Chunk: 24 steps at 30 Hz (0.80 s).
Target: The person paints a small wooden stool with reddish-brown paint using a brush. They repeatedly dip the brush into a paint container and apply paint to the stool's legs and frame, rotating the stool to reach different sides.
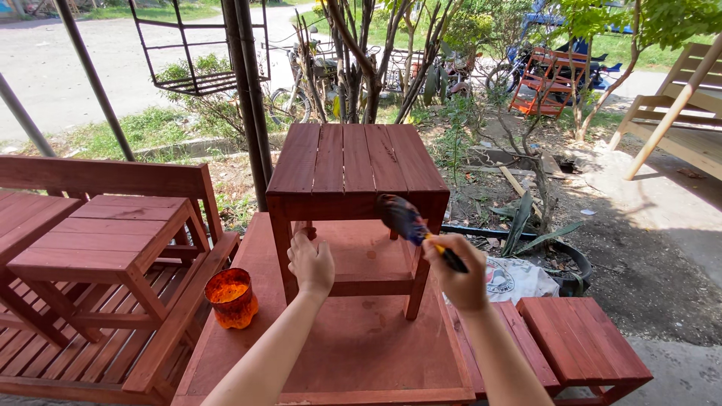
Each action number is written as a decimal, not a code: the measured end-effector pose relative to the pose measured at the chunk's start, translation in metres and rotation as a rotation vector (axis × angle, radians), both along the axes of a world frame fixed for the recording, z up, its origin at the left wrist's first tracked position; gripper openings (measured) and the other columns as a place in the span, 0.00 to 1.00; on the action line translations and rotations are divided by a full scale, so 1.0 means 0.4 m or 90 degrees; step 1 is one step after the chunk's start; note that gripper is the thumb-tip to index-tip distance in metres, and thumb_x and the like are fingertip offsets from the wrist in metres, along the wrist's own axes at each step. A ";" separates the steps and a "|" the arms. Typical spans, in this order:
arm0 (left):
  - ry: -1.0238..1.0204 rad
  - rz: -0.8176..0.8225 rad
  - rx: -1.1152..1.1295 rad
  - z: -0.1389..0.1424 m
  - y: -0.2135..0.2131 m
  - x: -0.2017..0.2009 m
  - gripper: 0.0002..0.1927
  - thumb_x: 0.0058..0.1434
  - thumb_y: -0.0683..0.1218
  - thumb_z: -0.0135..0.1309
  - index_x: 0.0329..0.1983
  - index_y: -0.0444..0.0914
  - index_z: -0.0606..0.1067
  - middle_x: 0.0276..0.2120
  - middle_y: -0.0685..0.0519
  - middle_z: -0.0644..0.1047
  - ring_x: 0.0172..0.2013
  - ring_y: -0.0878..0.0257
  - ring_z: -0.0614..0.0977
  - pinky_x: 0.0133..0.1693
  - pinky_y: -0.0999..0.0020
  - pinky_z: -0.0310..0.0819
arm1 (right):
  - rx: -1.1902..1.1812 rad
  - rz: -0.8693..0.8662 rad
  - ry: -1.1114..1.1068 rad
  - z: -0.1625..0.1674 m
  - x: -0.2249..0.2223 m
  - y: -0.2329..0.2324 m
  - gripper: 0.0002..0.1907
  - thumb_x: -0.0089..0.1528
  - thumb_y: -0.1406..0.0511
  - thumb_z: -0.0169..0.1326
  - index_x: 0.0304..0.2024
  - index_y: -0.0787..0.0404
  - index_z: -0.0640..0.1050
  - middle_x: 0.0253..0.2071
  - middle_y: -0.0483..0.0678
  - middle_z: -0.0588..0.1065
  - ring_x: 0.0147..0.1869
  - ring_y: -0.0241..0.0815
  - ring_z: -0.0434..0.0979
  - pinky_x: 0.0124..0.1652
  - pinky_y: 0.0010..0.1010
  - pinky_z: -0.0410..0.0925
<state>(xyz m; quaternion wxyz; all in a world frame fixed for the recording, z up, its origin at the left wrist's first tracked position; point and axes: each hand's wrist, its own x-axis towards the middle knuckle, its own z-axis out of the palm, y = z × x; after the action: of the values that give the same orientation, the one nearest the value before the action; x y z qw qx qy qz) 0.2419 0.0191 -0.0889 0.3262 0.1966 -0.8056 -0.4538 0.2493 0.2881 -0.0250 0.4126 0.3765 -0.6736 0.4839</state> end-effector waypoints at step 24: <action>0.051 0.055 0.023 -0.034 -0.187 0.044 0.20 0.61 0.45 0.48 0.56 0.42 0.64 0.58 0.51 0.62 0.65 0.52 0.59 0.66 0.41 0.42 | 0.234 -0.389 0.100 -0.095 0.074 -0.109 0.09 0.60 0.69 0.59 0.31 0.60 0.71 0.27 0.50 0.73 0.26 0.51 0.76 0.26 0.40 0.70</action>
<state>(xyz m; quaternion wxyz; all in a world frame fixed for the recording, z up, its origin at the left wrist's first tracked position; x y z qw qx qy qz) 0.2596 -0.0556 -0.1025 0.3740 0.2184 -0.7742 -0.4616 0.2788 0.2444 -0.0631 0.5142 0.2614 -0.7971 0.1787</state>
